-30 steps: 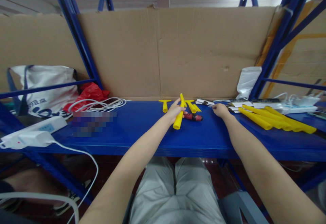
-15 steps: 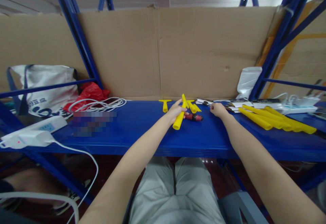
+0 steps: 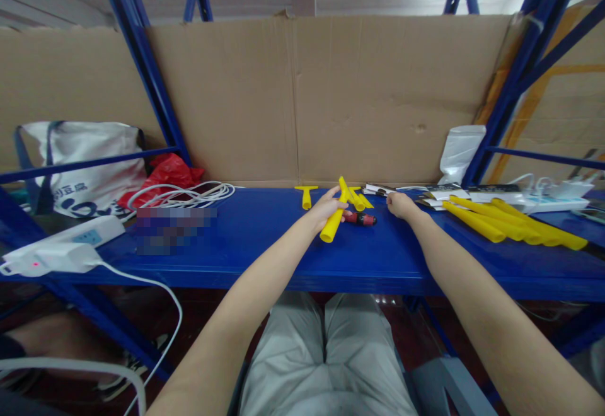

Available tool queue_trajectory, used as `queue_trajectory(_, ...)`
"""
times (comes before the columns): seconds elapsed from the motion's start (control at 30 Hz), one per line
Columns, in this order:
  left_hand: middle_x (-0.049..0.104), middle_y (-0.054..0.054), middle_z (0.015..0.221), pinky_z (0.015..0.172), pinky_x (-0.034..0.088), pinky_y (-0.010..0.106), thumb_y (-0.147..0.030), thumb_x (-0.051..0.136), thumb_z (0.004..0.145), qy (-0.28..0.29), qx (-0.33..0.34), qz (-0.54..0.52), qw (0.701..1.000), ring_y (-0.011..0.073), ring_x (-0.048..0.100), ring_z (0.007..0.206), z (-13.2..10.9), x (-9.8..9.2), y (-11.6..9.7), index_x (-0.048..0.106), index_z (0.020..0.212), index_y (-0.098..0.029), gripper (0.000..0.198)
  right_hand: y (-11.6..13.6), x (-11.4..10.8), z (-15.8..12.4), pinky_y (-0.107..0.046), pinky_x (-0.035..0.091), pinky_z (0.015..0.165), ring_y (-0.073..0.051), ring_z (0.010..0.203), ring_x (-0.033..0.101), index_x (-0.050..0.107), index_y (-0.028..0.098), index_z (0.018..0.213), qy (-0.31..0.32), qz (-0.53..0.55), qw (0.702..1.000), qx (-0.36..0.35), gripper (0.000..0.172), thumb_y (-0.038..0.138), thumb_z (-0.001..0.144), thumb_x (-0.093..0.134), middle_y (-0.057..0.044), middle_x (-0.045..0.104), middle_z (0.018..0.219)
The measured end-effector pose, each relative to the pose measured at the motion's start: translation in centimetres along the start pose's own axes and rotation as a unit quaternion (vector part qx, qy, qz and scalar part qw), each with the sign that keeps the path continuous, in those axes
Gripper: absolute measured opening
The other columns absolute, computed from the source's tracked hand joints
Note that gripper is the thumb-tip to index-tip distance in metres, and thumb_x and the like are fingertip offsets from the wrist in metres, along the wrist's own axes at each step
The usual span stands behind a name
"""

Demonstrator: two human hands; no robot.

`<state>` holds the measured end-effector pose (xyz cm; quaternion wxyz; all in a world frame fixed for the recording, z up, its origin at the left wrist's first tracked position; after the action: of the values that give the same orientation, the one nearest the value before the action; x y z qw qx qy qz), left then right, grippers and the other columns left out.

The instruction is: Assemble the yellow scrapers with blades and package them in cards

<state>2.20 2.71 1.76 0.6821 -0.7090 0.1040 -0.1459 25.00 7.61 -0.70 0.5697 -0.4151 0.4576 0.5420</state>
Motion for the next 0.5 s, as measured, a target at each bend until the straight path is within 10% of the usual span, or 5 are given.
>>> queue_trajectory(0.5, 0.059, 0.009, 0.107, 0.041, 0.040, 0.016, 0.003, 0.047, 0.079, 0.000, 0.000, 0.003, 1.000, 0.0060, 0.059, 0.051, 0.19, -0.02, 0.22, 0.029, 0.142, -0.027, 0.072, -0.24, 0.64, 0.57, -0.020, 0.043, 0.075, -0.017, 0.091, 0.062, 0.066, 0.013, 0.096, 0.013, -0.001, 0.999, -0.029, 0.029, 0.002, 0.076, 0.048, -0.011, 0.067, 0.096)
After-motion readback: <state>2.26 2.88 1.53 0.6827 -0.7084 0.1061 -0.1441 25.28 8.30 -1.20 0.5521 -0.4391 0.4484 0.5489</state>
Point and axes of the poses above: each hand's wrist, its own z-axis towards the middle knuckle, its own x-axis out of the palm, y = z × x, the point moved 2 cm from there along z, towards the middle knuckle
